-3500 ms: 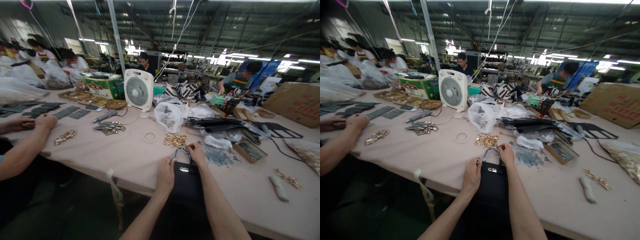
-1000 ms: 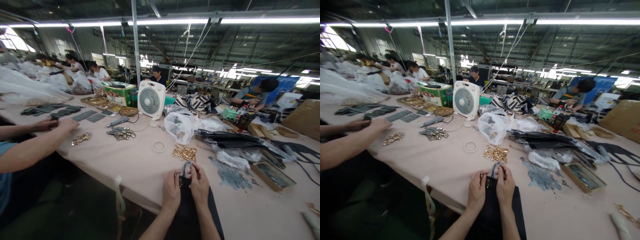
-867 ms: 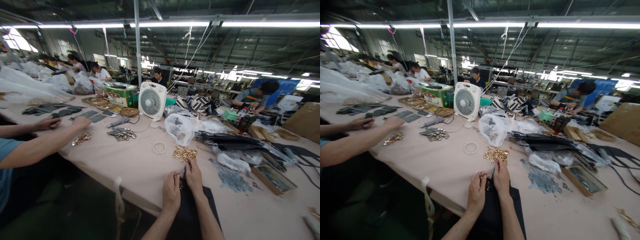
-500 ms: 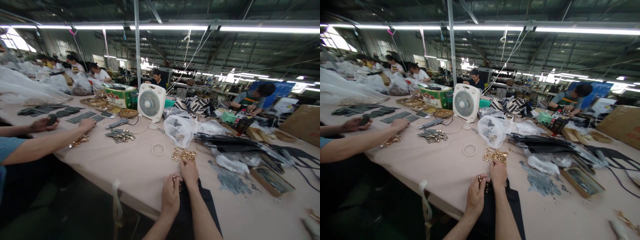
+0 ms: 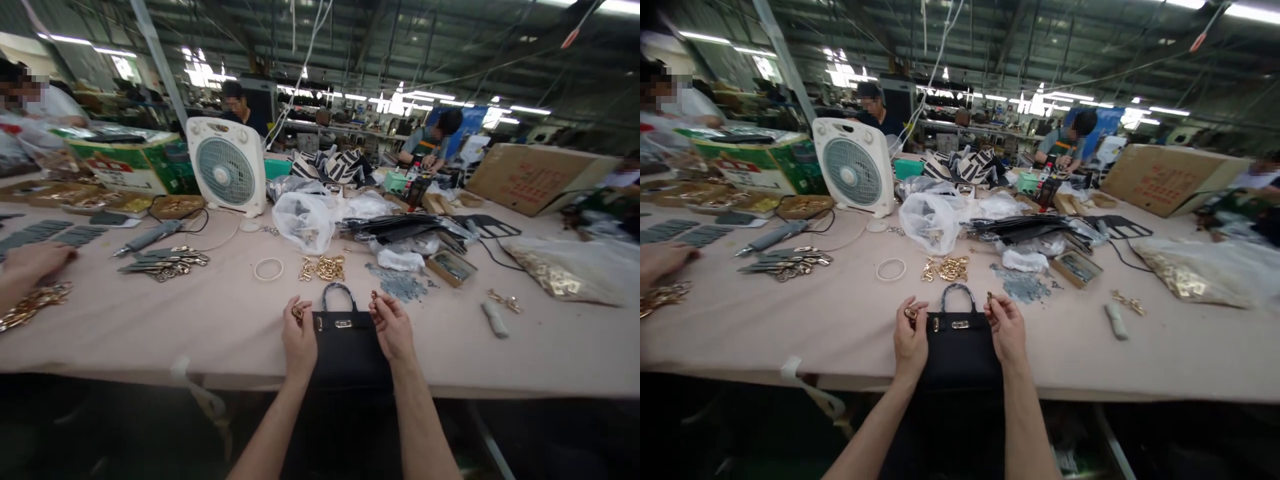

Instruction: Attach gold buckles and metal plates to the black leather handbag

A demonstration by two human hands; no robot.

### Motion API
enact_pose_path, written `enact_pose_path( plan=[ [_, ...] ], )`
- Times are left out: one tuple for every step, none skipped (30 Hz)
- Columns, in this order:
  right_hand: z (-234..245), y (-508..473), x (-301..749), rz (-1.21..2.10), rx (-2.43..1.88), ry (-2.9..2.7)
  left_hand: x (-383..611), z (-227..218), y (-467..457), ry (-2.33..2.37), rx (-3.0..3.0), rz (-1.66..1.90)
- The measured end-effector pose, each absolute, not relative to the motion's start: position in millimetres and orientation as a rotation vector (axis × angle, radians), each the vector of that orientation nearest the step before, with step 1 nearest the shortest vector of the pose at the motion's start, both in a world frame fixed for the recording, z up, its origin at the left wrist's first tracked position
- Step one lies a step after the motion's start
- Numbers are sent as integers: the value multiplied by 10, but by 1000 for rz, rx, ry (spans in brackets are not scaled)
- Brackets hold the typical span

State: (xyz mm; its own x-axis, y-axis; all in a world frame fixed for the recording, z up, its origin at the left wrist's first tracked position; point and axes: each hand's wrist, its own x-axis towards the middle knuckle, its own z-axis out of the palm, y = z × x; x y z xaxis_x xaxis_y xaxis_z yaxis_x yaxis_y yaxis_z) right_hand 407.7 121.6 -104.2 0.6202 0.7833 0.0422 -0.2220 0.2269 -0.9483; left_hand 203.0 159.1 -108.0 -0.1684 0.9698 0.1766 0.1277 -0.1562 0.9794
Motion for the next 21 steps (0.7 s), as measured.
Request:
enact_pose_path(
  plan=[
    [-1046, 1075, 4143, 755, -1135, -576, 2038, -1077, 1588, 1345, 1335, 1431],
    [-1056, 945, 4199, 750, -1164, -589, 2046, -1076, 1586, 1348, 1343, 1444],
    [-1070, 832, 4242, 748, -1219, -628, 2053, -1078, 1586, 1357, 1357, 1454],
    [-1088, 736, 4273, 751, -1294, -682, 2061, -1082, 1586, 1364, 1378, 1465],
    [-1106, 658, 4292, 753, -1381, -746, 2068, -1086, 1588, 1369, 1403, 1481],
    [-1123, 597, 4298, 747, -1471, -814, 2076, -1091, 1591, 1374, 1431, 1500],
    [-1138, 553, 4295, 724, -1556, -886, 2084, -1094, 1593, 1382, 1465, 1522],
    [-1150, 523, 4283, 680, -1627, -956, 2092, -1094, 1595, 1394, 1511, 1546],
    [-1160, 506, 4265, 621, -1681, -1019, 2099, -1093, 1596, 1408, 1572, 1570],
    [-1168, 500, 4244, 556, -1722, -1075, 2107, -1089, 1593, 1421, 1651, 1595],
    [-1176, 502, 4223, 492, -1755, -1123, 2114, -1083, 1587, 1427, 1751, 1614],
    [-1182, 509, 4203, 425, -1787, -1164, 2122, -1076, 1576, 1417, 1873, 1615],
    [-1188, 520, 4186, 354, -1820, -1194, 2130, -1069, 1562, 1387, 2008, 1592],
    [-1193, 533, 4174, 281, -1856, -1215, 2139, -1063, 1545, 1336, 2149, 1543],
    [-1197, 545, 4165, 212, -1894, -1230, 2150, -1057, 1525, 1273, 2285, 1469],
    [-1199, 556, 4159, 159, -1927, -1242, 2163, -1052, 1504, 1209, 2403, 1386],
    [-1199, 565, 4155, 127, -1951, -1249, 2178, -1048, 1485, 1155, 2496, 1298],
    [-1197, 571, 4151, 115, -1966, -1255, 2195, -1043, 1468, 1117, 2560, 1224],
    [-1195, 575, 4147, 114, -1973, -1260, 2212, -1039, 1455, 1102, 2597, 1166],
    [-1194, 577, 4143, 117, -1976, -1268, 2229, -1034, 1446, 1107, 2610, 1119],
    [-1194, 577, 4140, 118, -1979, -1275, 2244, -1029, 1443, 1126, 2605, 1081]
  ],
)
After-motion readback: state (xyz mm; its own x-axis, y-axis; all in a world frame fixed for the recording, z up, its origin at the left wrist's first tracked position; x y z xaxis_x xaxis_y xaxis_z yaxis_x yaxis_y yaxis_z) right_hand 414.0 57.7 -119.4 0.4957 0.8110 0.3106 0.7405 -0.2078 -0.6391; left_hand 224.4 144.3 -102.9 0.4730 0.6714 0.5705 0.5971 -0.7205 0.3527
